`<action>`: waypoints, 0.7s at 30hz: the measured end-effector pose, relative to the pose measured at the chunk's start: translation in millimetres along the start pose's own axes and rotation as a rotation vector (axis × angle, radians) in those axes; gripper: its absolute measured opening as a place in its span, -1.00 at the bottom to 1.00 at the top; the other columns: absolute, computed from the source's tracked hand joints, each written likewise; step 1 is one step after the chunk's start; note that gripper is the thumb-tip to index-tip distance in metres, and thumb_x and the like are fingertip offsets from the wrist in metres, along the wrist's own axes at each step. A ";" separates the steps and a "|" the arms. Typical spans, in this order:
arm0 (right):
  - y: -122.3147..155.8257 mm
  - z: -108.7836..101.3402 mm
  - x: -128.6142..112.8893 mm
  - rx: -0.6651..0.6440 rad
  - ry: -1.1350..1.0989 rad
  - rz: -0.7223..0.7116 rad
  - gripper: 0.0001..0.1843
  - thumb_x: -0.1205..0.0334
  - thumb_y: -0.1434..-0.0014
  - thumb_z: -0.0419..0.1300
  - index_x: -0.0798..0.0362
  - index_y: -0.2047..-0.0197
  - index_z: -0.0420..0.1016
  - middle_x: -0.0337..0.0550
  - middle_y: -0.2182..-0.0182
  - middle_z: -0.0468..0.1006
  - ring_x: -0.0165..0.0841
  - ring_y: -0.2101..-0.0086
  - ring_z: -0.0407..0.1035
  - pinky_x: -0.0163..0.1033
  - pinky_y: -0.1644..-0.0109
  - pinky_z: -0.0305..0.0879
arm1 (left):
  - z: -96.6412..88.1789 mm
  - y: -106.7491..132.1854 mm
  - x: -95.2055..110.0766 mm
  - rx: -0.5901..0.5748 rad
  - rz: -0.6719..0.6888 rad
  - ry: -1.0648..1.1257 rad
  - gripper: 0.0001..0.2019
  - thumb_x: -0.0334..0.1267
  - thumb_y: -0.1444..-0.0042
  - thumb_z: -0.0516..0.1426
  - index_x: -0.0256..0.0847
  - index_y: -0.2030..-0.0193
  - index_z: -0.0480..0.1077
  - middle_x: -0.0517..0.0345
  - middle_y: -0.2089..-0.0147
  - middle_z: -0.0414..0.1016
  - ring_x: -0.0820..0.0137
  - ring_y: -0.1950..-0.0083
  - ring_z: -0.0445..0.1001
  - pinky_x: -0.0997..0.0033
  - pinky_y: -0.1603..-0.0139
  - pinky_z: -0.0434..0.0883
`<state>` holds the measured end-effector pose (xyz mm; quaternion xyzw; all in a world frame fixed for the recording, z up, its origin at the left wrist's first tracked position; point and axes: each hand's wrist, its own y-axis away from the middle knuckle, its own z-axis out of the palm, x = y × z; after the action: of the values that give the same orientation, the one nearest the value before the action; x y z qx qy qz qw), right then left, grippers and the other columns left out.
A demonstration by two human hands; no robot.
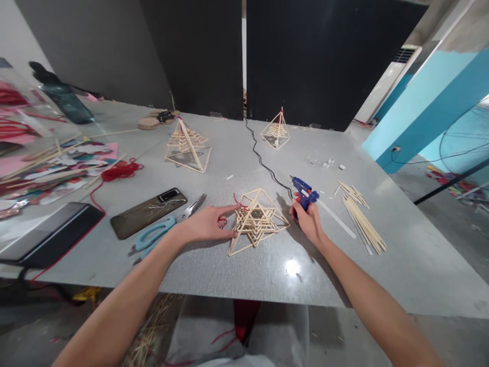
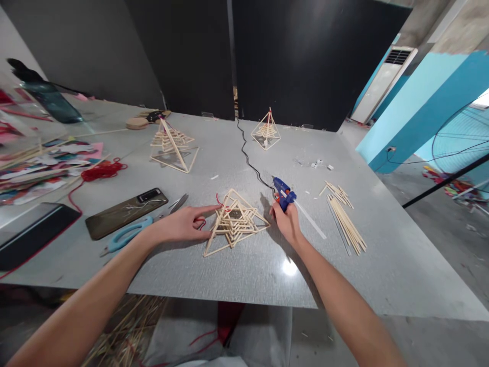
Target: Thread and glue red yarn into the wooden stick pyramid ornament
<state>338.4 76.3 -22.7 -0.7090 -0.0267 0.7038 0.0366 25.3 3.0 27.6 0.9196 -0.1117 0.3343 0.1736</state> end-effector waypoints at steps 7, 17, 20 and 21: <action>0.6 0.7 -2.2 0.005 -0.003 0.002 -0.42 -0.19 -0.10 0.37 0.03 -0.02 0.44 -0.40 0.61 0.47 -0.44 0.62 0.27 -0.31 0.54 0.09 | -1.0 0.5 0.7 0.004 0.015 -0.002 -0.06 0.08 -0.14 0.30 -0.24 -0.61 0.21 0.44 0.49 -0.03 0.41 0.45 0.04 0.38 0.35 0.00; 1.5 0.1 -6.0 0.023 -0.009 -0.034 -0.48 -0.14 -0.12 0.37 0.01 -0.01 0.43 -0.39 0.61 0.46 -0.43 0.61 0.26 -0.31 0.53 0.09 | -2.6 3.9 0.7 -0.011 0.017 0.059 -0.04 0.06 -0.14 0.32 -0.27 -0.62 0.17 0.44 0.47 -0.06 0.42 0.43 0.02 0.39 0.36 0.00; 1.3 -2.4 -12.0 0.059 -0.032 -0.091 -0.55 -0.10 -0.15 0.36 -0.04 0.02 0.41 -0.42 0.60 0.40 -0.44 0.59 0.23 -0.30 0.47 0.15 | -6.2 4.0 -6.0 0.061 0.060 0.174 -0.20 0.07 -0.23 0.24 -0.30 -0.53 0.29 0.42 0.47 -0.01 0.43 0.45 0.01 0.39 0.39 -0.01; 1.3 -3.3 -14.2 0.071 -0.042 -0.112 -0.57 -0.09 -0.16 0.36 -0.06 0.03 0.40 -0.44 0.60 0.38 -0.43 0.58 0.22 -0.30 0.45 0.16 | -8.1 4.0 -8.2 0.108 0.077 0.214 -0.30 0.06 -0.29 0.16 -0.30 -0.46 0.36 0.40 0.47 0.02 0.43 0.46 0.02 0.38 0.41 -0.02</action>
<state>341.6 73.7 -8.7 -0.6897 -0.0422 0.7159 0.1002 13.2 3.3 29.0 0.8817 -0.1098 0.4424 0.1215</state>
